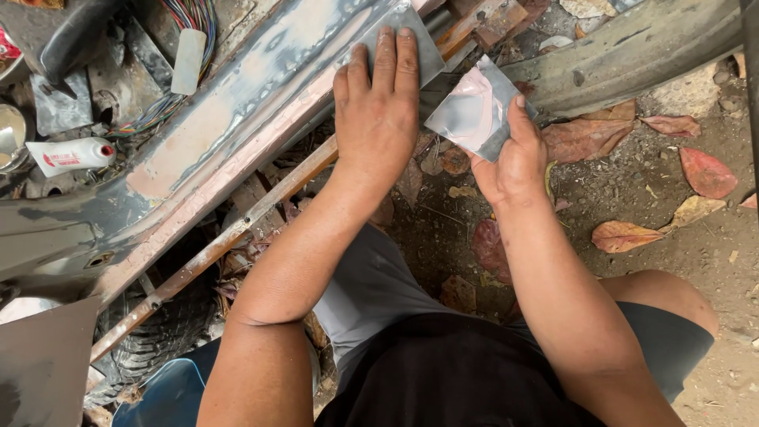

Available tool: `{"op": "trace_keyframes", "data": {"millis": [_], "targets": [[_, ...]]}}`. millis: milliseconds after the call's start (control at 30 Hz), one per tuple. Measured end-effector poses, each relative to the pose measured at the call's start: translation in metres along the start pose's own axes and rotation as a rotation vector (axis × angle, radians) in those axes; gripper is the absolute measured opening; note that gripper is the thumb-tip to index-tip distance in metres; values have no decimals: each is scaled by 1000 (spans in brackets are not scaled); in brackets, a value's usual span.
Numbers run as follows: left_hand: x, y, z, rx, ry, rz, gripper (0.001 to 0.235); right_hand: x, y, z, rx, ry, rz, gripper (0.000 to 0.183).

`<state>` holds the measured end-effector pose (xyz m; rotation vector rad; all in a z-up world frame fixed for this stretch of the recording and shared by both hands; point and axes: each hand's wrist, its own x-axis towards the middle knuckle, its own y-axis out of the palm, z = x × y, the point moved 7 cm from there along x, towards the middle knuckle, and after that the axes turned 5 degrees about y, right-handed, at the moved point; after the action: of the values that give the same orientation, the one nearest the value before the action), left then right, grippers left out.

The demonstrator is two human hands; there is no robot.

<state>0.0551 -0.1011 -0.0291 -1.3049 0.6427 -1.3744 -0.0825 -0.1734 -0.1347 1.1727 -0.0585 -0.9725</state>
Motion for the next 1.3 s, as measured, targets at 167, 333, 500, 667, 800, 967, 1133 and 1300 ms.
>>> {"op": "trace_keyframes", "data": {"millis": [167, 333, 500, 667, 800, 967, 1133, 1300], "targets": [[-6, 15, -4, 25, 1, 78, 55, -2, 1, -1, -6, 13, 30, 54], [-14, -20, -9, -78, 22, 30, 54, -1, -3, -2, 26, 3, 54, 50], [-4, -13, -2, -103, -17, 6, 51, 3, -8, -9, 14, 24, 34, 50], [10, 0, -4, -28, -58, 16, 58, -2, -3, -8, -3, 12, 92, 52], [13, 13, -8, -22, -68, 17, 54, -3, 1, -7, 4, 10, 104, 52], [2, -6, -12, -186, -18, 53, 54, -4, 2, -6, -13, 12, 89, 54], [-30, -25, -14, -409, 10, 3, 54, 0, 26, -13, -44, 56, 141, 57], [-54, -29, -10, -803, -5, -100, 66, 17, 17, -34, 28, 85, 156, 38]]}}
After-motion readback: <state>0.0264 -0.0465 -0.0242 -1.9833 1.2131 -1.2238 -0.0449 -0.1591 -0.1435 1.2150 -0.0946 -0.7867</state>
